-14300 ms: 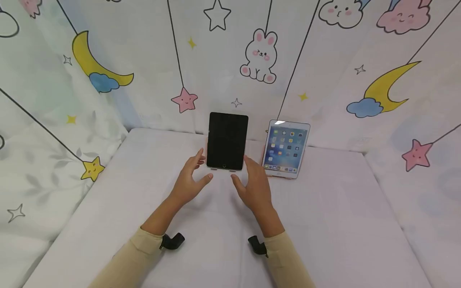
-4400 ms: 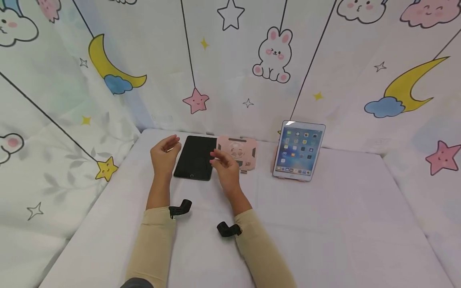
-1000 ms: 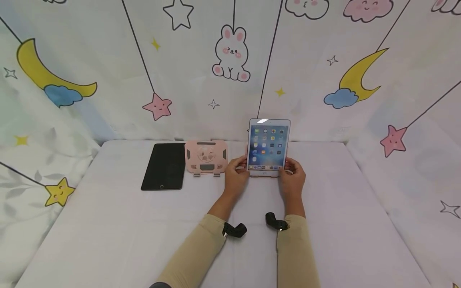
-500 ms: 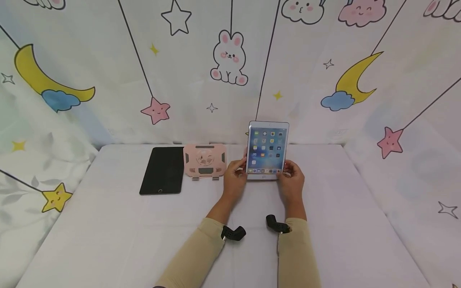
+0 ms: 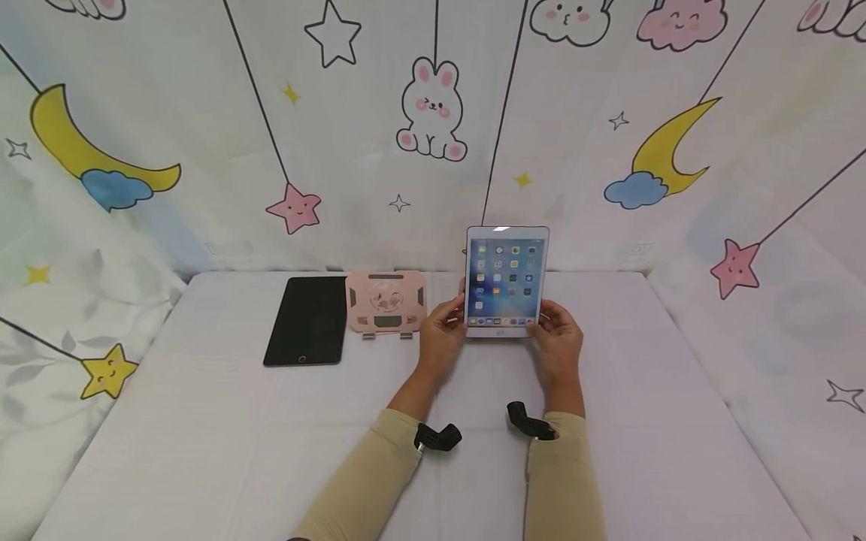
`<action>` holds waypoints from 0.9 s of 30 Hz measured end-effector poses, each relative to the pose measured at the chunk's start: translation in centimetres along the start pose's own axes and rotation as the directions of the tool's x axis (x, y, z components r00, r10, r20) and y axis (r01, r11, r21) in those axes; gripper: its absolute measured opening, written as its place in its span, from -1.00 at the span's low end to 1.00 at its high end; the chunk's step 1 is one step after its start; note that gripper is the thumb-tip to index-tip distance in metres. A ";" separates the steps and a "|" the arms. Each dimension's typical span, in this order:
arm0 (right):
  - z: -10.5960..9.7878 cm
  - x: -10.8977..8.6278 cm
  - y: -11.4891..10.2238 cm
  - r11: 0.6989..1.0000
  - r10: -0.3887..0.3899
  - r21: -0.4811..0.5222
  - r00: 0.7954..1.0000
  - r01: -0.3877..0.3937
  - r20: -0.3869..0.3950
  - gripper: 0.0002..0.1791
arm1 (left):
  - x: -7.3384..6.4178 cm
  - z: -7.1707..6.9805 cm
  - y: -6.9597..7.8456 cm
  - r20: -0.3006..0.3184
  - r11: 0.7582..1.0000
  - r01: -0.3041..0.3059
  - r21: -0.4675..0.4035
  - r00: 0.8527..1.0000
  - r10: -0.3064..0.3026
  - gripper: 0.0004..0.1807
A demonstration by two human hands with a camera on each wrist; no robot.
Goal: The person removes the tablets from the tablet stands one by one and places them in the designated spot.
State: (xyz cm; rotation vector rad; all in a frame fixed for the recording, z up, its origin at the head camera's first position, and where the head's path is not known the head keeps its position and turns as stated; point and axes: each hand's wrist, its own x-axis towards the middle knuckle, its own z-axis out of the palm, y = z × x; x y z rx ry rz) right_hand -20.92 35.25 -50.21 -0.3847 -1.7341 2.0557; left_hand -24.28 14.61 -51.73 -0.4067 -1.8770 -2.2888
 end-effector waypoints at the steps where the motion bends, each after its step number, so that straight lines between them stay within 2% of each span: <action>1: -0.1 0.0 -0.1 0.999 0.014 0.037 1.000 -0.015 0.011 -0.49 | 0.0 0.0 0.1 0.005 1.000 -0.006 -0.007 1.000 0.006 -0.38; 6: -1.0 -0.1 -0.6 0.980 0.042 0.189 0.997 -0.052 0.057 -0.50 | -0.1 0.4 0.4 0.034 0.999 -0.030 -0.042 0.999 0.032 -0.39; 10: -1.5 -0.1 -1.1 0.967 0.017 0.251 0.997 -0.034 0.070 -0.51 | -0.1 1.0 0.7 0.051 0.998 -0.043 -0.041 0.998 0.045 -0.36; 17: -2.5 -0.2 -2.2 0.958 -0.033 0.285 0.997 0.011 0.072 -0.51 | -0.6 2.7 2.1 0.029 0.995 -0.097 0.027 0.995 0.096 -0.39; 22: -4.2 -0.1 -3.4 0.944 -0.082 0.324 0.995 0.058 0.062 -0.51 | -1.0 4.4 3.5 0.027 0.997 -0.082 -0.008 0.996 0.082 -0.43; 25: -5.3 -0.4 -4.5 0.935 -0.083 0.349 0.996 0.065 0.036 -0.48 | -1.5 5.4 4.2 0.047 0.997 -0.068 -0.024 0.997 0.069 -0.44; 27: -5.9 -0.7 -5.3 0.935 -0.078 0.349 0.997 0.071 0.008 -0.46 | -1.9 6.1 4.5 0.068 0.998 -0.069 -0.005 0.995 0.069 -0.44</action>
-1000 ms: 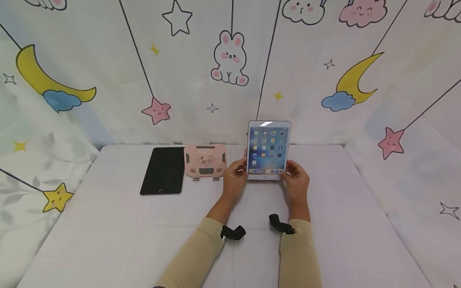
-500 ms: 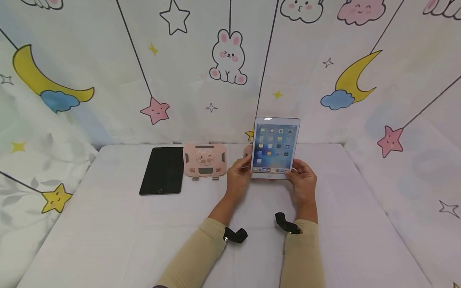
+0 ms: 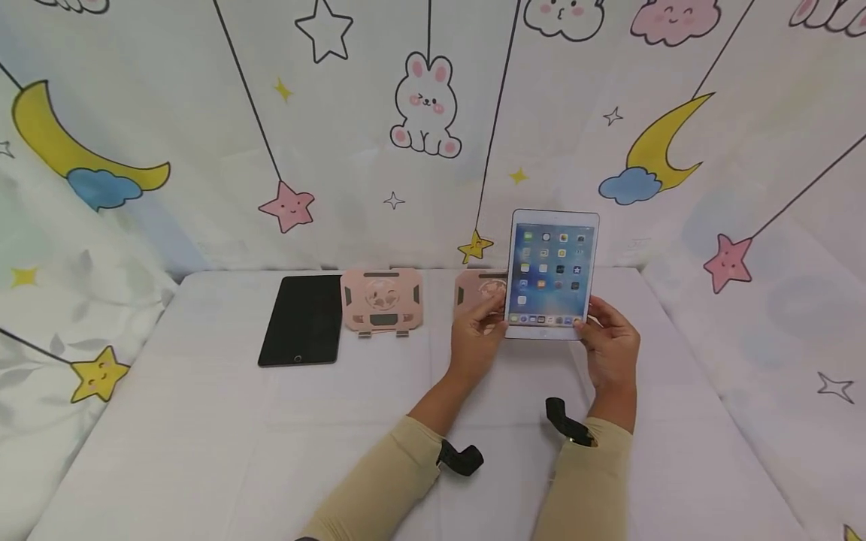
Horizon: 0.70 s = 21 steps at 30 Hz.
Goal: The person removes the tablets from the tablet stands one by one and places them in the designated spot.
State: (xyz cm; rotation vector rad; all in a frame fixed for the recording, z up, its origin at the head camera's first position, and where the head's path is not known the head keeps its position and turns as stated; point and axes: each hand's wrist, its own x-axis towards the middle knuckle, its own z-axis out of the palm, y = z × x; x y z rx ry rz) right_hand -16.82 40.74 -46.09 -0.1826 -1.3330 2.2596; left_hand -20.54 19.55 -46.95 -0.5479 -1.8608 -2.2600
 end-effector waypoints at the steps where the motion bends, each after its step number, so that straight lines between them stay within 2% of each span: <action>1: -0.1 -0.1 -0.6 1.000 0.002 0.006 1.000 -0.002 -0.015 -0.45 | -0.2 0.3 0.1 0.012 1.000 -0.003 0.017 1.000 0.003 -0.44; 5: -0.4 -0.6 -2.6 1.000 0.010 -0.008 0.998 -0.010 -0.063 -0.42 | -0.7 1.5 0.4 0.072 0.995 -0.036 0.096 0.997 0.030 -0.42; 10: -0.7 -1.0 -4.2 0.997 0.057 -0.054 0.993 -0.063 -0.104 -0.42 | -0.8 2.6 0.3 0.126 0.996 -0.031 0.089 0.992 0.020 -0.39; 15: -1.5 -1.2 -4.9 0.985 0.115 -0.105 0.977 -0.135 -0.177 -0.41 | -0.5 3.5 -0.3 0.177 0.999 0.029 0.022 0.984 -0.033 -0.40; 21: -3.2 -0.9 -4.7 0.972 0.181 -0.096 0.947 -0.212 -0.265 -0.41 | -0.5 4.3 -1.6 0.263 0.989 0.147 -0.023 0.955 -0.135 -0.36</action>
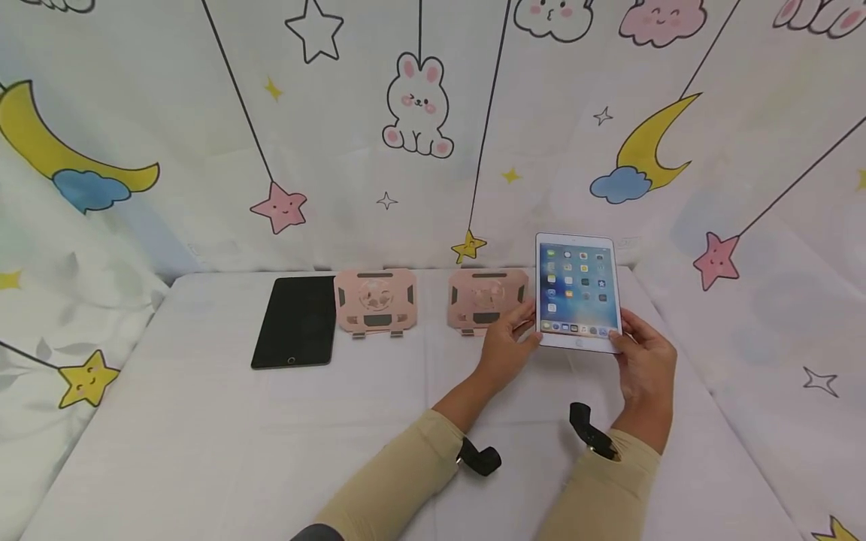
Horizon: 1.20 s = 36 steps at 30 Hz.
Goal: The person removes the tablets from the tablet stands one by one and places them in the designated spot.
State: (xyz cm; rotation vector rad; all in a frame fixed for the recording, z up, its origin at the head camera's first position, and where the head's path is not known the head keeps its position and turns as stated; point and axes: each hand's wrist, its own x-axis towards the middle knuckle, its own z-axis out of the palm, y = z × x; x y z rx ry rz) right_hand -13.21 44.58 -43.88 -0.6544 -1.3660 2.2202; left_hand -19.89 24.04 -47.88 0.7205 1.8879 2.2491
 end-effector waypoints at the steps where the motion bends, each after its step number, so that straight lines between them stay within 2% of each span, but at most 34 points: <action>1: -0.2 0.1 0.2 1.000 0.011 0.008 1.000 -0.011 -0.005 -0.41 | 0.0 0.1 -0.2 0.008 1.000 0.017 0.000 1.000 -0.017 -0.36; 5: -0.9 0.6 1.3 0.994 0.076 -0.070 0.996 -0.079 -0.045 -0.40 | -0.2 0.4 -1.2 0.009 0.995 0.103 -0.020 0.995 -0.103 -0.34; 10: -1.5 1.2 2.6 0.963 0.141 -0.212 0.983 -0.164 -0.122 -0.37 | -0.8 1.1 -3.1 -0.036 0.980 0.201 0.004 0.979 -0.201 -0.30; 13: -1.9 1.5 3.3 0.947 0.137 -0.269 0.977 -0.177 -0.161 -0.37 | -1.2 1.2 -3.6 -0.047 0.970 0.230 0.079 0.973 -0.227 -0.27; 16: -2.2 1.7 3.8 0.930 0.115 -0.326 0.976 -0.171 -0.186 -0.38 | -1.2 1.2 -3.8 -0.026 0.965 0.224 0.140 0.975 -0.222 -0.25; 19: -2.3 1.9 3.9 0.917 0.094 -0.364 0.974 -0.165 -0.204 -0.39 | -0.9 1.2 -3.8 0.006 0.961 0.224 0.164 0.974 -0.228 -0.24; 24: -2.3 2.3 4.1 0.888 0.063 -0.431 0.969 -0.163 -0.238 -0.40 | -0.1 1.3 -3.7 0.036 0.940 0.259 0.224 0.961 -0.273 -0.24; 27: -2.3 2.7 4.2 0.864 0.017 -0.481 0.964 -0.148 -0.267 -0.40 | 0.3 1.4 -3.5 0.054 0.927 0.282 0.247 0.951 -0.304 -0.23; 28: -2.3 2.8 4.3 0.848 -0.008 -0.512 0.962 -0.138 -0.272 -0.41 | 0.4 1.5 -3.5 0.061 0.927 0.290 0.238 0.948 -0.312 -0.23; 29: -2.4 2.9 4.5 0.820 -0.039 -0.559 0.962 -0.123 -0.269 -0.42 | 0.5 1.5 -3.4 0.065 0.927 0.307 0.216 0.943 -0.327 -0.22; 31: -2.5 3.1 4.8 0.740 -0.098 -0.665 0.961 -0.104 -0.259 -0.43 | 0.6 1.5 -3.3 0.071 0.924 0.345 0.162 0.930 -0.360 -0.21; 34: -2.6 3.3 5.3 0.593 -0.169 -0.802 0.962 -0.074 -0.214 -0.45 | 0.6 1.3 -3.1 0.091 0.918 0.393 0.061 0.913 -0.397 -0.19; 35: -2.6 3.3 5.4 0.556 -0.181 -0.829 0.963 -0.068 -0.201 -0.45 | 0.6 1.2 -3.0 0.098 0.914 0.405 0.037 0.908 -0.407 -0.18; 36: -2.6 3.4 5.5 0.532 -0.188 -0.844 0.963 -0.065 -0.192 -0.44 | 0.6 1.2 -3.0 0.108 0.911 0.411 0.020 0.905 -0.411 -0.17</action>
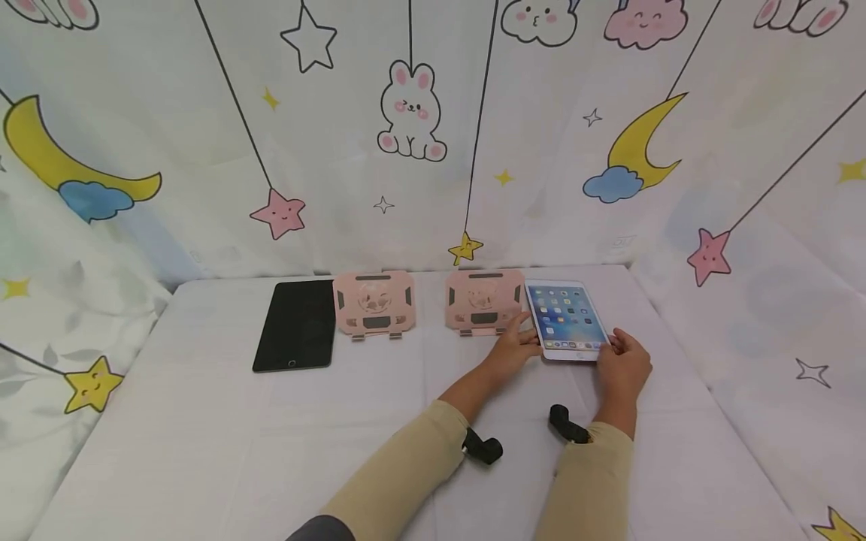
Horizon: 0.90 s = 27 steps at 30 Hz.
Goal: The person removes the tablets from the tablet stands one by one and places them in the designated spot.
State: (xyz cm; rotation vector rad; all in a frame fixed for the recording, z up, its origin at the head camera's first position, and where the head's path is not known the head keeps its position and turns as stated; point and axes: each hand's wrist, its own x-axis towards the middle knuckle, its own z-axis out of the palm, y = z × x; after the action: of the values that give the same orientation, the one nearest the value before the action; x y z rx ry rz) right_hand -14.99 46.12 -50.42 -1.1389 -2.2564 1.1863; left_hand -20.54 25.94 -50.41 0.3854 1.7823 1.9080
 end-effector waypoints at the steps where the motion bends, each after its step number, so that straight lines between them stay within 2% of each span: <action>1: 0.1 0.0 0.0 1.000 -0.011 -0.012 1.000 0.011 -0.001 -0.44 | 0.0 -0.1 0.0 0.012 1.000 -0.002 -0.018 1.000 0.002 -0.17; 6: 0.6 0.1 -0.4 0.998 -0.040 -0.057 0.999 0.040 -0.005 -0.43 | -0.1 -0.8 0.1 0.068 0.999 -0.004 -0.052 0.998 0.007 -0.16; 10: 0.9 0.1 -0.6 0.997 -0.045 -0.070 0.999 0.044 -0.002 -0.42 | 0.0 -1.0 0.1 0.083 0.996 0.018 -0.091 0.996 -0.011 -0.16; 14: 1.2 0.0 -0.6 0.998 -0.035 -0.059 0.999 0.034 -0.005 -0.40 | 0.2 -1.2 0.0 0.078 0.993 0.041 -0.111 0.996 -0.033 -0.17; 21: 1.2 0.0 -0.7 0.997 -0.041 -0.061 0.999 0.041 0.004 -0.40 | 0.5 -1.4 0.1 0.058 0.995 0.056 -0.086 0.997 -0.051 -0.16; 27: 1.1 -0.1 -1.0 0.999 -0.007 -0.052 1.000 0.008 0.016 -0.38 | 0.5 -1.4 0.0 0.058 0.993 0.040 -0.107 0.998 -0.034 -0.20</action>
State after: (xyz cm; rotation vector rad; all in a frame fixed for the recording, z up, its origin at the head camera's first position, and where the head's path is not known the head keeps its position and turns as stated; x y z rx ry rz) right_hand -16.12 45.12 -50.28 -1.1434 -2.3143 1.1439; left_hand -21.75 25.02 -50.61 0.3610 1.6317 1.9389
